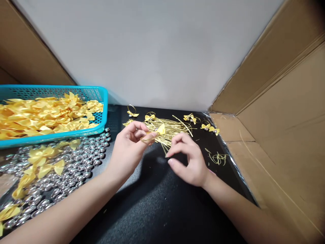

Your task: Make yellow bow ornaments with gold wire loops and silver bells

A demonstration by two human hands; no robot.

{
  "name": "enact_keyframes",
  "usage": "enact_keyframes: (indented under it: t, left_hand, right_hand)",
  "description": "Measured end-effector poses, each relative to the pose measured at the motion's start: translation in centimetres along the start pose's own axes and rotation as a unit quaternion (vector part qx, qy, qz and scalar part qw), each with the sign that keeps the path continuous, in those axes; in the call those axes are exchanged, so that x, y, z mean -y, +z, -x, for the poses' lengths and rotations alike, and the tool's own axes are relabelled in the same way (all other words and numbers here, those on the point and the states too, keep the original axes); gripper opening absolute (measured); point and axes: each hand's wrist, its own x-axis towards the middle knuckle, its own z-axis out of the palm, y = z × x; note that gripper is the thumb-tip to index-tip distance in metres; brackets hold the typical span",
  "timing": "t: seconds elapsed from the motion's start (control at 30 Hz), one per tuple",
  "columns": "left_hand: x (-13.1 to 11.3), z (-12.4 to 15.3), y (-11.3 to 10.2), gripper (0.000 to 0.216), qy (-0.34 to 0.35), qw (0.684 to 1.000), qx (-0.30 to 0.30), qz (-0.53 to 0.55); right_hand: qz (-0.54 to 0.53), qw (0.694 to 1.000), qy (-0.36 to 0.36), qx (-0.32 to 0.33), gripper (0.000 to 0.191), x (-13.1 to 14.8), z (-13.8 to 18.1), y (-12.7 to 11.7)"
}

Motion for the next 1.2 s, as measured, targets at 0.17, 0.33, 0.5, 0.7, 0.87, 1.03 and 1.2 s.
enact_keyframes:
  t: [0.17,0.33,0.5,0.7,0.87,1.03,1.2]
  left_hand:
    - [0.1,-0.2,-0.3,0.025,-0.024,1.0,-0.007,0.007]
    - [0.1,0.4,0.0,0.023,-0.001,0.999,0.037,-0.029]
    - [0.4,1.5,0.4,0.02,0.049,0.992,0.071,-0.091]
    - [0.9,1.9,0.1,0.017,0.135,0.969,0.075,-0.191]
    - [0.6,1.6,-0.1,0.017,0.144,0.97,0.053,-0.187]
    - [0.2,1.4,-0.5,0.017,0.173,0.96,0.031,-0.218]
    - [0.0,1.5,-0.5,0.016,0.267,0.896,0.049,-0.352]
  right_hand:
    - [0.249,0.933,-0.245,-0.082,0.008,0.4,0.5,-0.7]
    - [0.063,0.99,0.087,-0.096,0.005,1.7,0.1,0.9]
    - [-0.05,0.974,0.21,-0.069,0.009,1.6,-0.1,1.9]
    - [-0.139,0.955,0.257,-0.06,0.013,1.2,-0.1,1.6]
    - [-0.113,0.964,0.218,-0.101,0.012,0.4,-0.2,1.3]
    - [-0.004,0.978,0.173,-0.116,0.015,-0.5,-0.7,0.4]
    - [0.076,0.99,0.055,-0.108,0.009,2.2,-0.8,-0.3]
